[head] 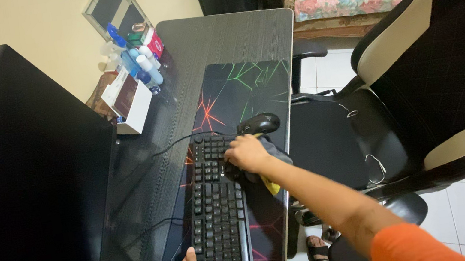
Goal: The person wipes a computer monitor, keyboard, mouse, and headset using a cloth, then uses a cotton swab and a bottle of solution to clean the keys on the keyboard.
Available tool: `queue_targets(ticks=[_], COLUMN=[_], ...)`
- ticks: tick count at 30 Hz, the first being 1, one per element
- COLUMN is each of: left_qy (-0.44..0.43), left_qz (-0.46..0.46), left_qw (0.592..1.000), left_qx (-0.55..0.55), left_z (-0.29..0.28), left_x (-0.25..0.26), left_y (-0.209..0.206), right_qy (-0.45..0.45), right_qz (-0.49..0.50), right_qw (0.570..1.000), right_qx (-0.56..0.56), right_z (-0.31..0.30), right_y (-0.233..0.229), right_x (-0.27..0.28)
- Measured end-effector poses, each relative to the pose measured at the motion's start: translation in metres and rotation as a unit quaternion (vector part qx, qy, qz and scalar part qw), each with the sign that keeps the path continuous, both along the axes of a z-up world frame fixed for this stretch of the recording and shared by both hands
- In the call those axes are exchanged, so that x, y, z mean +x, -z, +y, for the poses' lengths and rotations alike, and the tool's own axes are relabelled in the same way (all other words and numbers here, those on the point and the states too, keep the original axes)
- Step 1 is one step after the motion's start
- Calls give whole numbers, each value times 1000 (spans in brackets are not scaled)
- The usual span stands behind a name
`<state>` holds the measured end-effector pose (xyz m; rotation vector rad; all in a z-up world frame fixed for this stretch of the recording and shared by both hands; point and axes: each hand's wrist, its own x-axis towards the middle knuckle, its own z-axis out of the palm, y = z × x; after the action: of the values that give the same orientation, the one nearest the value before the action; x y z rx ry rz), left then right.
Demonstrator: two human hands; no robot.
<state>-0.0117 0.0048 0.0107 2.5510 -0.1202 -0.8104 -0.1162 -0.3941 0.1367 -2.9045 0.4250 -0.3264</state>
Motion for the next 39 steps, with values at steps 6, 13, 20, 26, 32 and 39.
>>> queue_targets(ticks=[6,13,20,26,32,39], left_qy=[2,36,5,10,-16,-34], left_qz=[-21,-12,18,4,27,67], left_qw=[1000,999,1000,999,998,993], left_qx=[9,23,17,-32,-53,-95], left_z=[-5,-3,-1,-2,-3,-15], left_x=[-5,4,8,7,3,1], left_y=[-19,0,16,15,14,-2], right_qy=[-185,40,68,135,176,101], right_qz=[82,0,-106,-96,83,48], right_qw=[971,998,992,985,979,992], right_qx=[-129,40,-2,-39,-59,-58], right_z=[-18,-20,51,21,19,79], right_y=[3,-3,30,40,50,32], right_x=[18,-10,-55,-25,-10,-63])
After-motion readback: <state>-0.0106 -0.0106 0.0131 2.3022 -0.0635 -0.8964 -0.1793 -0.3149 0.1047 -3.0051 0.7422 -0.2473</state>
